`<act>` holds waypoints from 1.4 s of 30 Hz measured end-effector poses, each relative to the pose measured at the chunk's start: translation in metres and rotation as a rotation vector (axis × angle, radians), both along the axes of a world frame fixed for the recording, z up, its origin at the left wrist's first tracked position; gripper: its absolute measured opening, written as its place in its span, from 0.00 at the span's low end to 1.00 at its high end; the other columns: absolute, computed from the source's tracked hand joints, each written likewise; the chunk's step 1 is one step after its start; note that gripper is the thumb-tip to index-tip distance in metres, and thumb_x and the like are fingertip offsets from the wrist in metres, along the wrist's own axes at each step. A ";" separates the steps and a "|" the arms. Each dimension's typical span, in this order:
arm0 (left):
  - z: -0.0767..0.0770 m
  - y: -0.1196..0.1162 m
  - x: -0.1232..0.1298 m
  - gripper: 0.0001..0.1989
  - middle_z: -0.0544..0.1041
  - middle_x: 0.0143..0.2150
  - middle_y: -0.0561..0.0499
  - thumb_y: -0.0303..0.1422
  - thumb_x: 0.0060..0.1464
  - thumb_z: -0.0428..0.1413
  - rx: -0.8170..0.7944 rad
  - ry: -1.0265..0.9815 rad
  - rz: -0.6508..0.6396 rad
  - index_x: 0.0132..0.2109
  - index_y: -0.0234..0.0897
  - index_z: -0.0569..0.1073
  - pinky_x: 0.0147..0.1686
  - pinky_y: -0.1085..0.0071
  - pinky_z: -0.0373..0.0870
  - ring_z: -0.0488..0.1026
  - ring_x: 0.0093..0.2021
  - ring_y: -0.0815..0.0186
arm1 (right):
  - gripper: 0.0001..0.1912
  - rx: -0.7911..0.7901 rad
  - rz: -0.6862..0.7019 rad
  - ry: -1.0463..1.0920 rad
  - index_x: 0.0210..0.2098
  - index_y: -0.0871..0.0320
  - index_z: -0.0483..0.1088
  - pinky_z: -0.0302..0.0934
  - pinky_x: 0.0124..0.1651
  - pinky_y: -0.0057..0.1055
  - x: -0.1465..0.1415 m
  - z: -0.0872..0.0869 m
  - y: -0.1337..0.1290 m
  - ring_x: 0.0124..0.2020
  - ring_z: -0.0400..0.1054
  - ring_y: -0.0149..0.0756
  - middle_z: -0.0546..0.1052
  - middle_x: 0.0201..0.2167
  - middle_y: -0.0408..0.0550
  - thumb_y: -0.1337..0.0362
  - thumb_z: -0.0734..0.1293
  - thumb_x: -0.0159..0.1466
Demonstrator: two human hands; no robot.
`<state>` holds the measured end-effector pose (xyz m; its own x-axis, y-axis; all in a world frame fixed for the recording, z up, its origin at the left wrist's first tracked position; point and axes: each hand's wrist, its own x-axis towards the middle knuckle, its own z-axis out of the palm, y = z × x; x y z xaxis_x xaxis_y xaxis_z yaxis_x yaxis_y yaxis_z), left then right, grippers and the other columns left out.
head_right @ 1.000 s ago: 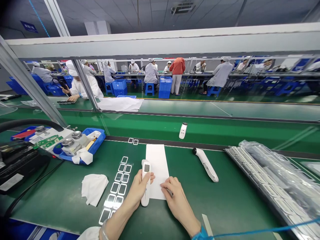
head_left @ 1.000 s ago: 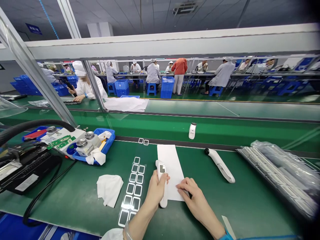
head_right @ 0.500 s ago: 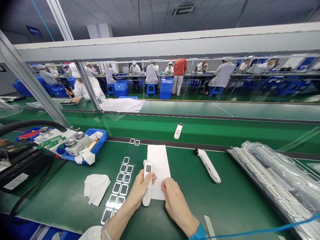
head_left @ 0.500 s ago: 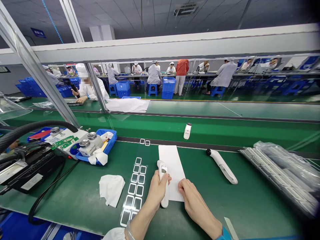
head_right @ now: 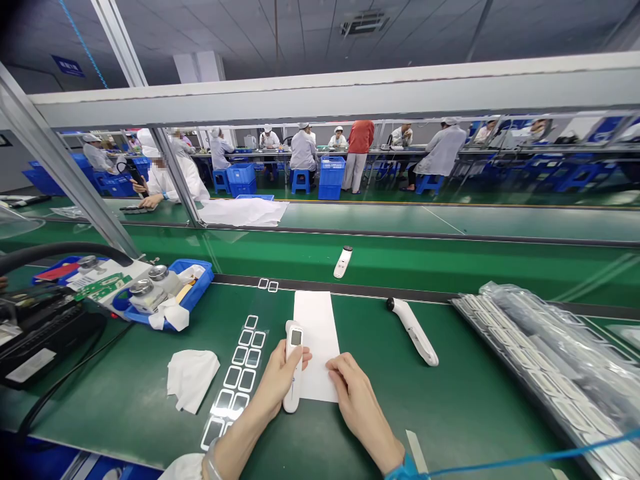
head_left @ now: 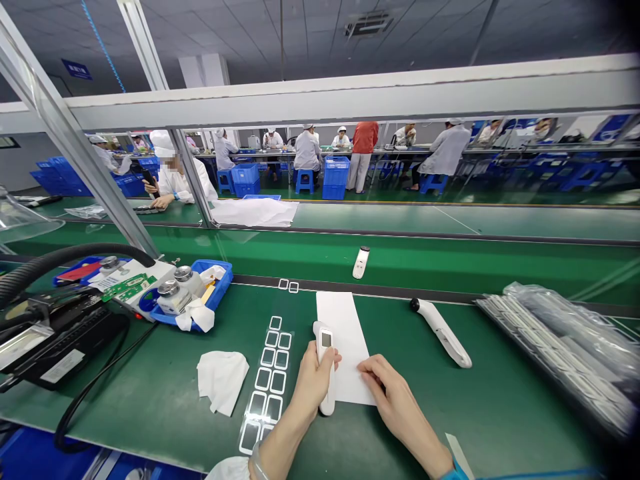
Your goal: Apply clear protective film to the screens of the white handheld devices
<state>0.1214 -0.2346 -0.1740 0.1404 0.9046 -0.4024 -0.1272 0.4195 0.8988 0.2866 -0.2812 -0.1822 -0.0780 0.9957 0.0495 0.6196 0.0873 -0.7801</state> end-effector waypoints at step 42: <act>-0.004 0.001 0.001 0.25 0.75 0.46 0.40 0.51 0.50 0.54 0.057 0.059 -0.040 0.44 0.33 0.66 0.48 0.66 0.69 0.74 0.44 0.63 | 0.15 0.063 0.076 -0.196 0.36 0.59 0.62 0.56 0.40 0.32 -0.012 -0.010 -0.008 0.34 0.58 0.32 0.66 0.33 0.47 0.61 0.49 0.70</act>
